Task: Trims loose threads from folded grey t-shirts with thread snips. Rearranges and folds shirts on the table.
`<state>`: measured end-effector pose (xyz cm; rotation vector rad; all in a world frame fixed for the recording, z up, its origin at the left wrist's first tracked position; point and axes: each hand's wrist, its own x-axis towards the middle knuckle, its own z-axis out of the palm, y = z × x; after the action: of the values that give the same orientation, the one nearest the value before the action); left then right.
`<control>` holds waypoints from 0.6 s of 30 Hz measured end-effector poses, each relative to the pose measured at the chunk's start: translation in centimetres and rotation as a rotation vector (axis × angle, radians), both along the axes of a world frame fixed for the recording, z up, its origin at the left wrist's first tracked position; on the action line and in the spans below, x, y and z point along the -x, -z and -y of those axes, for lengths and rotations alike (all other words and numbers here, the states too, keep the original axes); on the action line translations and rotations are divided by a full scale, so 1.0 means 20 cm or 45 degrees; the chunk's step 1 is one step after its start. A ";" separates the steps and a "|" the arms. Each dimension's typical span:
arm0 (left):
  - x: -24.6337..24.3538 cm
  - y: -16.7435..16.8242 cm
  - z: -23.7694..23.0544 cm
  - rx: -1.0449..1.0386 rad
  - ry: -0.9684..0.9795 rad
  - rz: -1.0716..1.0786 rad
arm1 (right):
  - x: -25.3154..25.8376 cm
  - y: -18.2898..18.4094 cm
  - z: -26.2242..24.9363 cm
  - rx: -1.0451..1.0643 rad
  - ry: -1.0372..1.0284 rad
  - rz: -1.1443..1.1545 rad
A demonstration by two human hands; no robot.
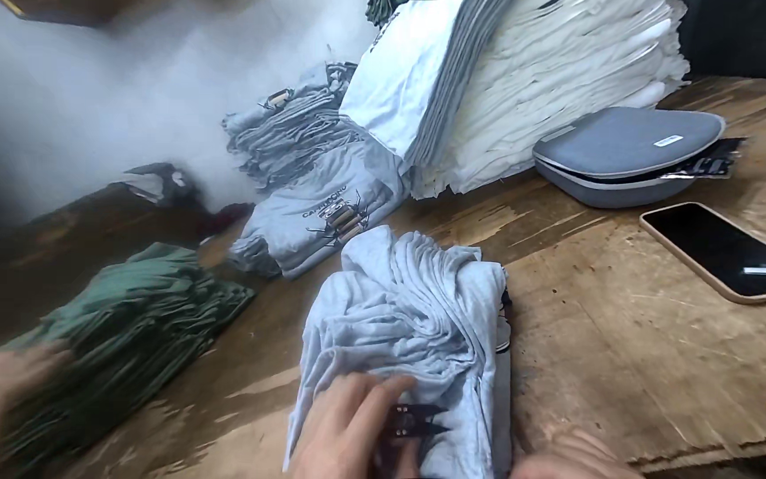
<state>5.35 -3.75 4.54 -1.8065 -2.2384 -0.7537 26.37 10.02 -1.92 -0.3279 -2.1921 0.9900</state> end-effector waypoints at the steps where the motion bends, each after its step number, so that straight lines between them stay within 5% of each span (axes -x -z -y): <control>1: -0.03 -0.02 0.00 0.016 0.042 0.021 | 0.02 0.01 0.02 0.070 0.071 -0.002; 10: -0.19 -0.02 -0.05 0.051 0.188 -0.231 | 0.08 0.08 0.07 0.293 0.205 -0.392; 14: -0.22 -0.01 -0.07 0.061 0.156 -0.261 | 0.08 0.11 0.07 0.109 0.121 -0.424; 18: -0.17 -0.05 -0.02 0.171 0.131 0.072 | 0.05 0.09 0.07 -0.205 0.290 -0.151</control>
<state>8.66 -3.41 5.55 -1.9994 -2.2972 -0.6960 25.32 8.72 -3.73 -0.4215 -2.0580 0.6865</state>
